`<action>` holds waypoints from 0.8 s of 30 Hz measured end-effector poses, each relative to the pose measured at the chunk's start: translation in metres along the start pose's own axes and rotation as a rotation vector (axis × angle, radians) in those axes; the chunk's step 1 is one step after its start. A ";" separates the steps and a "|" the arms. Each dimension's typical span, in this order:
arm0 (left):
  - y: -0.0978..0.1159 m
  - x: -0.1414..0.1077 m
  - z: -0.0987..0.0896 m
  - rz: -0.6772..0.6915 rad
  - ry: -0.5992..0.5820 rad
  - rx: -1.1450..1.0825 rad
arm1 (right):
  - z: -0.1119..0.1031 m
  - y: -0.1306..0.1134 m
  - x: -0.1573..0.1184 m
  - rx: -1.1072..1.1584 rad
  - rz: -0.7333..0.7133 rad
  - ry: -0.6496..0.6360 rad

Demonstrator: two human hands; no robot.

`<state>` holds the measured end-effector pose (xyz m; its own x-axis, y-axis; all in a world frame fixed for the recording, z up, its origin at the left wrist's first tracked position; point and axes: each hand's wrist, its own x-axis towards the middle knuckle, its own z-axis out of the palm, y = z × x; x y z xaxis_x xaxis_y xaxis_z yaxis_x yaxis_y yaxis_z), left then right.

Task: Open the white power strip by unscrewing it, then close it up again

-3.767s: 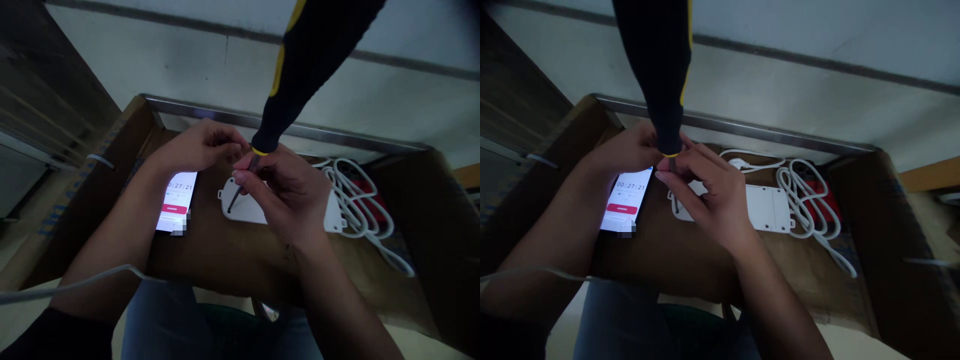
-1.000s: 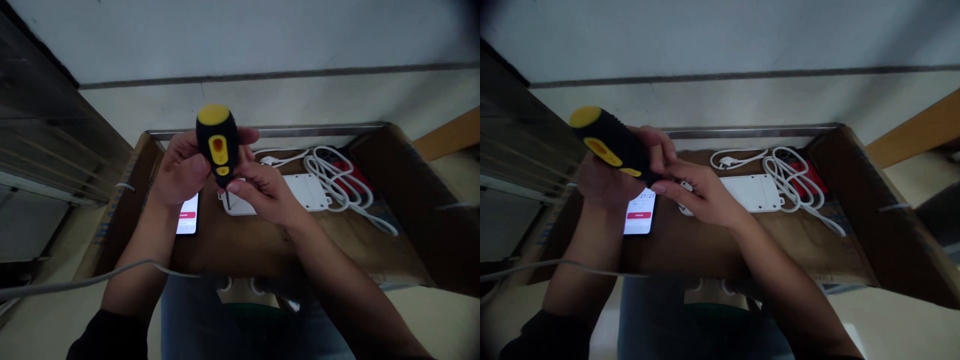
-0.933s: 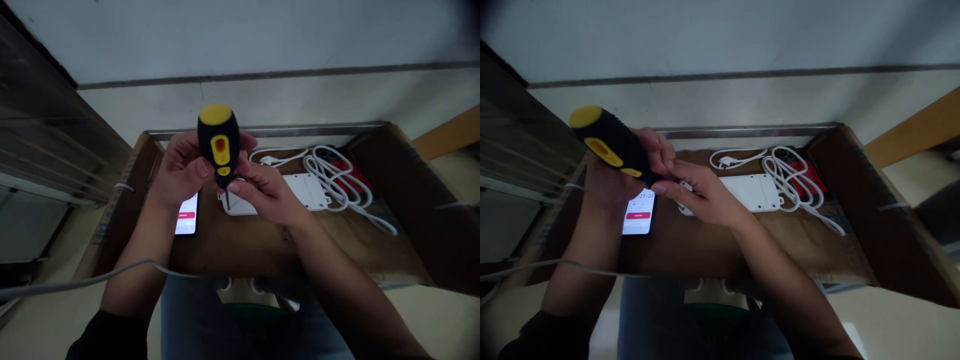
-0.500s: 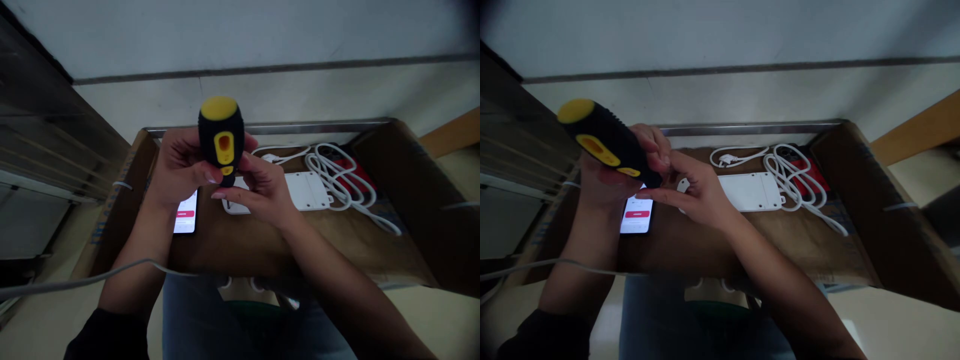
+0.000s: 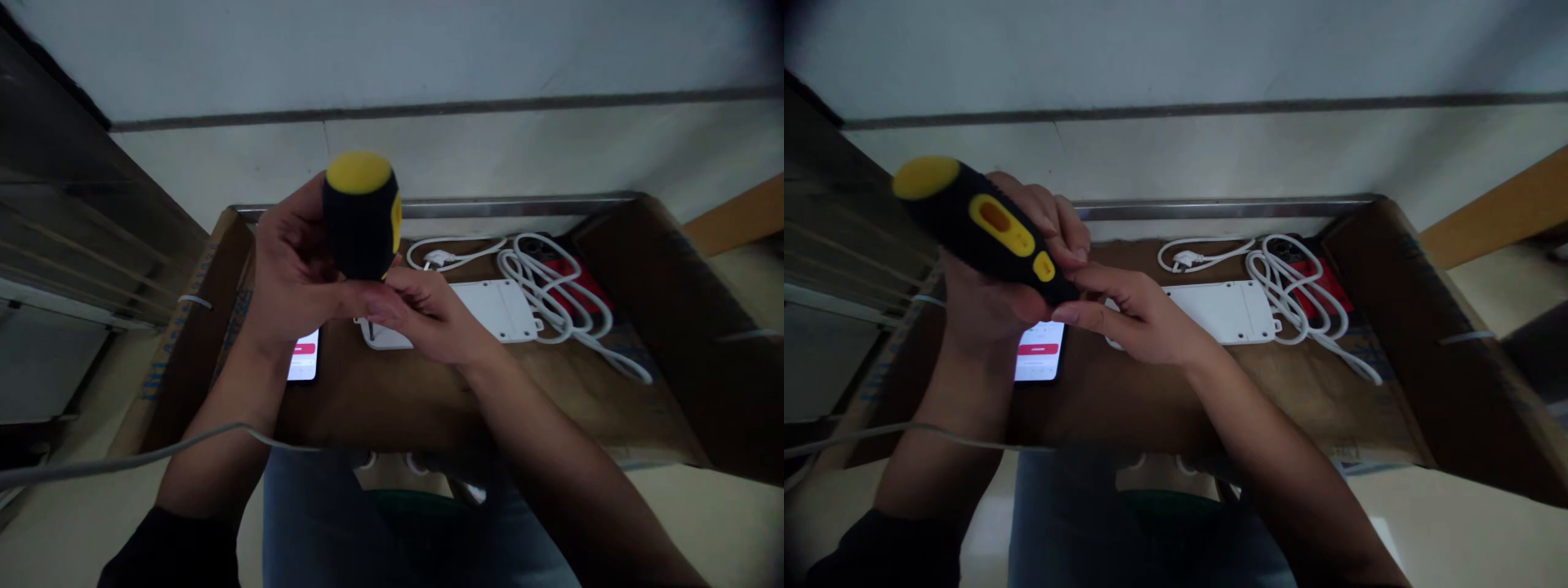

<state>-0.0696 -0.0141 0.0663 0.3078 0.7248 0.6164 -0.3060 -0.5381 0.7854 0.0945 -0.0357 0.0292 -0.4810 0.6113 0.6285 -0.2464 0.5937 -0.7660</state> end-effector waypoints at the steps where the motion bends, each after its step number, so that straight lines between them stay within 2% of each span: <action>1: -0.001 0.000 -0.002 0.081 -0.060 -0.038 | -0.001 -0.001 0.000 0.015 0.027 -0.007; 5: -0.015 0.002 -0.016 0.041 -0.156 -0.105 | 0.000 0.000 -0.003 0.011 0.097 0.026; 9: -0.019 0.004 -0.023 0.147 -0.176 -0.115 | 0.005 0.007 -0.005 0.002 0.034 0.213; 11: -0.015 0.004 -0.022 0.134 -0.170 -0.110 | 0.007 0.007 -0.004 -0.014 0.019 0.314; 13: -0.011 0.004 -0.019 0.087 -0.131 -0.107 | 0.010 0.005 -0.004 -0.035 0.032 0.359; 18: -0.011 0.007 -0.009 0.146 0.010 -0.116 | 0.010 0.000 -0.005 -0.014 0.034 0.293; 20: -0.008 0.008 -0.007 0.145 -0.004 -0.135 | 0.008 -0.001 -0.005 0.017 0.024 0.237; 22: -0.001 0.008 -0.008 0.077 -0.082 -0.170 | 0.006 -0.002 -0.004 0.004 0.050 0.176; 24: 0.008 0.006 -0.010 -0.108 -0.130 -0.164 | 0.005 -0.004 -0.003 -0.033 0.074 0.130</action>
<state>-0.0791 -0.0098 0.0762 0.4574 0.7070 0.5394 -0.4037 -0.3754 0.8343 0.0928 -0.0418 0.0297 -0.3835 0.7151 0.5844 -0.1856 0.5603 -0.8073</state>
